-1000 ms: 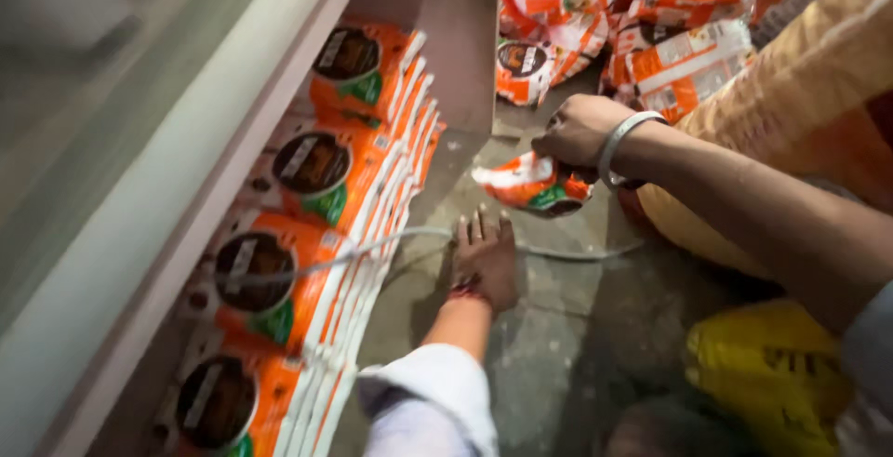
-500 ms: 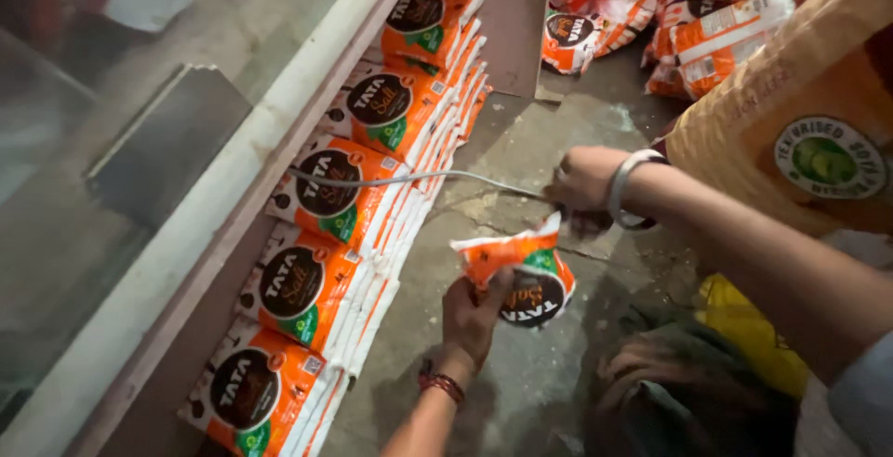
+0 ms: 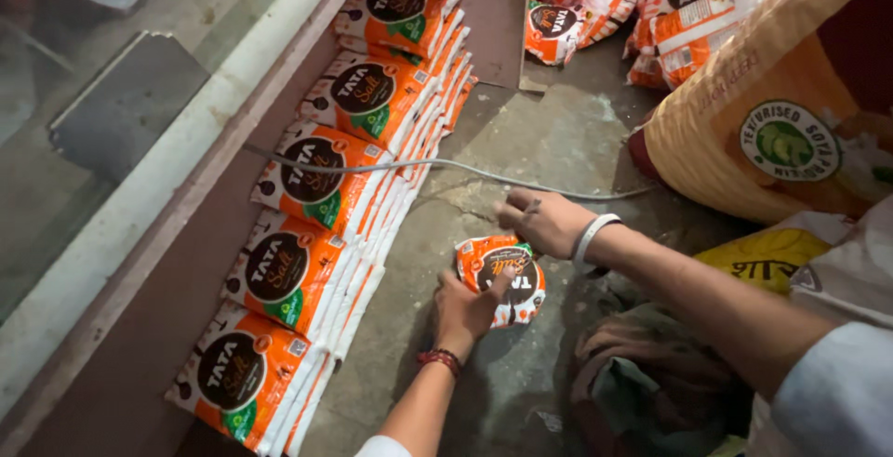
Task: The person sits on the floor and repeatedly picks up orange and white Tata Salt packets. Using a white marker, they write on the top of each packet and then place it back into a stack. This process is repeated for multiple packets throughout the clip.
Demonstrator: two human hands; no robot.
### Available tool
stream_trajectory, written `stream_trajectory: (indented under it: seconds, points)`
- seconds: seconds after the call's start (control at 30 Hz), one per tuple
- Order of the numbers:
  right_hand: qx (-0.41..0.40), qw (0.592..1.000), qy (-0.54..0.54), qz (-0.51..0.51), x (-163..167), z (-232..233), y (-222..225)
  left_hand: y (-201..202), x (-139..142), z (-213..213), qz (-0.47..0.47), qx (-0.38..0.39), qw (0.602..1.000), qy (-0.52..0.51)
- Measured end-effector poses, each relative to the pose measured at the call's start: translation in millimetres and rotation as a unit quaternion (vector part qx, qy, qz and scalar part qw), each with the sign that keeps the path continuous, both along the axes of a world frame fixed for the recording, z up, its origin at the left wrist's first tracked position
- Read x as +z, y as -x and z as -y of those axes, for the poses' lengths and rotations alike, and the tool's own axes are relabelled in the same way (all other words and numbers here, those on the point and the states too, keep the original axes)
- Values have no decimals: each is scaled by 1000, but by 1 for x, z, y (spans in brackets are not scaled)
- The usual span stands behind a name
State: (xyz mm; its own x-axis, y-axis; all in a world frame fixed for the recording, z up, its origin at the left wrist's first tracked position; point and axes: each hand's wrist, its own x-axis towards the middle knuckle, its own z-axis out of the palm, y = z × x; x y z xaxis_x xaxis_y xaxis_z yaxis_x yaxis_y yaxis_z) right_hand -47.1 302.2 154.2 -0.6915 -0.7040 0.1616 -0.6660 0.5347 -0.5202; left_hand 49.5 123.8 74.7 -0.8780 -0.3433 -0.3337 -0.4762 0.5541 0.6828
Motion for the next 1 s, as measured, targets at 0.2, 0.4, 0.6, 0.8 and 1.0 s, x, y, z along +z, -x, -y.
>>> stream_trajectory:
  seconds: [0.2, 0.4, 0.6, 0.8, 1.0]
  points:
    - [-120, 957, 7, 265, -1, 0, -12, 0, -29, 17, 15, -4, 992, -129]
    - [-135, 979, -44, 144, 8, 12, -26, -5, -38, 20, -3, 32, 976, -215]
    - [-142, 982, -39, 121, 4, 16, -30, -7, -37, 17, -8, 52, 976, -212]
    - [-143, 979, -69, 127, 3, 17, -30, -8, -33, 20, 4, 43, 984, -175]
    - [-146, 979, -89, 112, 3, 19, -31, -9, -29, 19, 0, 44, 984, -173]
